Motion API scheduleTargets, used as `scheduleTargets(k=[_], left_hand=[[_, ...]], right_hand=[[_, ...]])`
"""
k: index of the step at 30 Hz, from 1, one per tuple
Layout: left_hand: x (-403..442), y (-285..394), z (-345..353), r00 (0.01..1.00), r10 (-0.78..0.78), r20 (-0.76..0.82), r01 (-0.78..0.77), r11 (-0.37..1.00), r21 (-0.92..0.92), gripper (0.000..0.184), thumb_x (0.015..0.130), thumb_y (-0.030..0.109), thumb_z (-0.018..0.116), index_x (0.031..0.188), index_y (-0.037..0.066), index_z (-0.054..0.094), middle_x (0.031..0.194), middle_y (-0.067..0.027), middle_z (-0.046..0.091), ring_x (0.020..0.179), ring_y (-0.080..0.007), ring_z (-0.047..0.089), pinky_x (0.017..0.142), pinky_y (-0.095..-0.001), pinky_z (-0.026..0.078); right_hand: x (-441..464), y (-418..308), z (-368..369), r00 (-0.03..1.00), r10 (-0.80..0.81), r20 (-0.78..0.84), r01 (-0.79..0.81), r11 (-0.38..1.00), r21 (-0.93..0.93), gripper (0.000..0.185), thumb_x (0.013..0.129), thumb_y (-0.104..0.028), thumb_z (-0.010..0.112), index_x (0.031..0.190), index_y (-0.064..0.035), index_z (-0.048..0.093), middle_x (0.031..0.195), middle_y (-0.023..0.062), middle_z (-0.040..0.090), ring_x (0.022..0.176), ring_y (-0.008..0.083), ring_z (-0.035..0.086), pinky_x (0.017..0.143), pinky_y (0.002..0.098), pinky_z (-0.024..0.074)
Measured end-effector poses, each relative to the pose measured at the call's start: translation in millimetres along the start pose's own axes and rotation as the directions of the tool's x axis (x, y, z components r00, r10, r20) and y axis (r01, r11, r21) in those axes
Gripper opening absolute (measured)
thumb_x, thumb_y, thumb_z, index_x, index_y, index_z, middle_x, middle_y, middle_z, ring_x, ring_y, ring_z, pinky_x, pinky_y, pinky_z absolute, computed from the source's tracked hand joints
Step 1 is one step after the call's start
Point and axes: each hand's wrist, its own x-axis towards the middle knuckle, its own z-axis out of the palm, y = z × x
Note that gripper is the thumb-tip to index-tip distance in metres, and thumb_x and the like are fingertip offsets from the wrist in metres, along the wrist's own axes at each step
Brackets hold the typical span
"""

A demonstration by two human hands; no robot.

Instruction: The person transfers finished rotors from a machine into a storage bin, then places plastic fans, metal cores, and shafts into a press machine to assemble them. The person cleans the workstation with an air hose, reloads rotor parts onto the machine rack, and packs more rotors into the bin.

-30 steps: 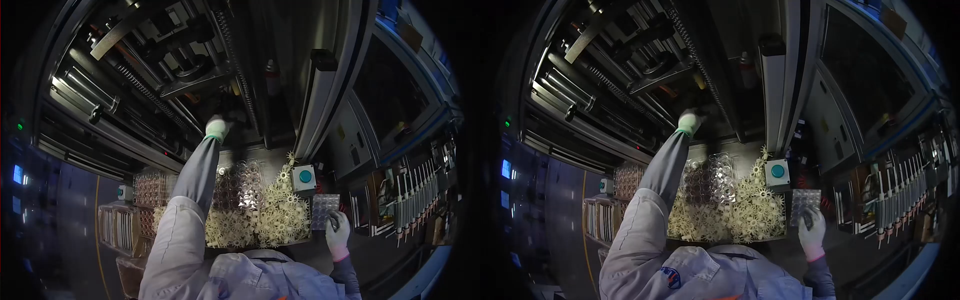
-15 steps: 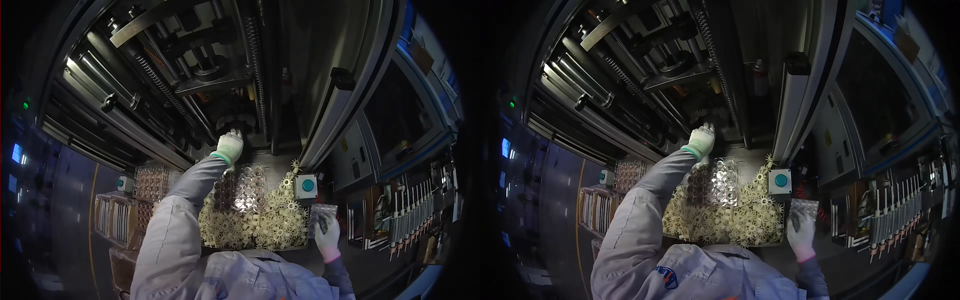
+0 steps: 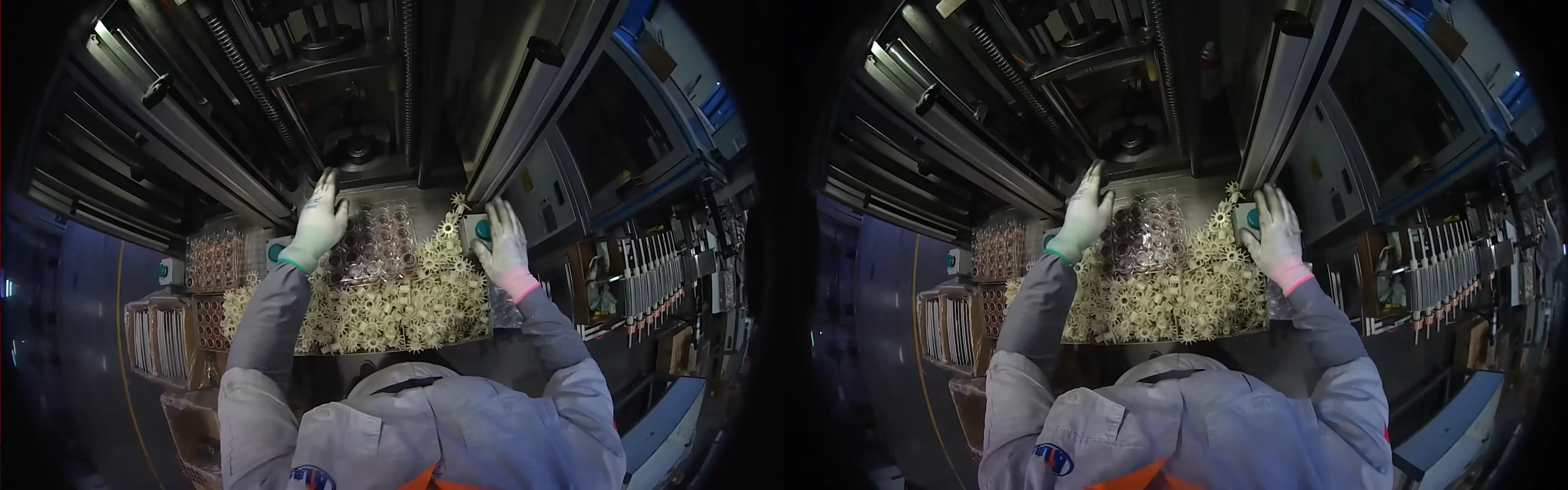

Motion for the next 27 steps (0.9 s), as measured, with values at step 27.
scheduleTargets(k=[27], left_hand=[[-536.9, -164.9, -212.9, 0.238, -0.804, -0.545, 0.927, 0.356, -0.119, 0.038, 0.089, 0.019, 0.068, 0.122, 0.0, 0.063, 0.12, -0.0189, 0.064, 0.113, -0.0334, 0.061, 0.099, -0.0394, 0.048]], right_hand=[[31.3, -3.7, 46.7, 0.847, 0.086, 0.524, -0.457, 0.621, 0.637, 0.036, 0.096, -0.012, 0.058, 0.124, 0.01, 0.059, 0.112, 0.0138, 0.068, 0.097, 0.0186, 0.064, 0.086, 0.0301, 0.0496]])
